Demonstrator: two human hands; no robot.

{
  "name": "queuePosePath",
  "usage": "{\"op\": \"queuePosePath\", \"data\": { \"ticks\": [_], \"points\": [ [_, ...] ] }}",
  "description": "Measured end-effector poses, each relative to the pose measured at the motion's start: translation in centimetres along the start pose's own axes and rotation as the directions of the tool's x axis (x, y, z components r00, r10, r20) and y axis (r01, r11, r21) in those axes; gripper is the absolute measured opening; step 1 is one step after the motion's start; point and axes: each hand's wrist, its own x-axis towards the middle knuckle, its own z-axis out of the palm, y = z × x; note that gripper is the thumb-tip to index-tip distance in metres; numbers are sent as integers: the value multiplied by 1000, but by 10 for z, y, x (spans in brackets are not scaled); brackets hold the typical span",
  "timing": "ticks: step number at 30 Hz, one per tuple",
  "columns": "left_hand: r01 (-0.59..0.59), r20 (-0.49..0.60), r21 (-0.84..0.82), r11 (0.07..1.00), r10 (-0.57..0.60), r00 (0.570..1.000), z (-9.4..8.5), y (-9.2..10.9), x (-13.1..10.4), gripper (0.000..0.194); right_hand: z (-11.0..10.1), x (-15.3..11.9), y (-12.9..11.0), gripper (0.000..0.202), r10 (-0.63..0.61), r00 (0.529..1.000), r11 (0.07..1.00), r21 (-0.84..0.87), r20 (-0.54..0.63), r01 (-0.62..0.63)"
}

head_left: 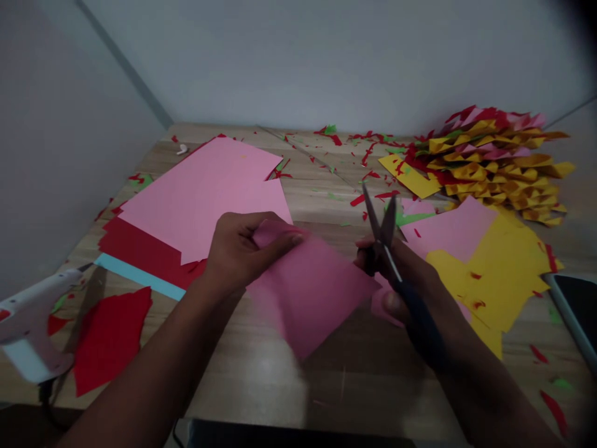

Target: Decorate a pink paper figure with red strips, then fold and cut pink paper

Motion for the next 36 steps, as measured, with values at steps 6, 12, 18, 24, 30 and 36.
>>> {"op": "queuePosePath", "data": {
  "ticks": [6,12,18,24,30,36],
  "points": [
    [-130,8,27,991,130,992,0,-2,-5,17,-5,5,2,61,-179,983,898,-403,33,177],
    [-181,20,74,981,180,984,0,-3,-5,14,-3,6,3,68,-228,971,845,-480,75,236],
    [-187,27,53,981,186,982,2,-3,-4,13,-2,7,4,64,-263,962,811,-524,68,259],
    [224,305,-88,971,-188,934,-1,-4,5,29,-4,6,8,52,-170,970,938,-330,-173,105],
    [499,723,-80,863,-294,625,-4,-5,6,30,-9,8,-2,42,84,968,995,72,-235,-69],
    [409,936,-96,907,-58,348,30,7,-11,28,10,-94,-29,56,271,903,948,253,-333,-192]
  ]
}}
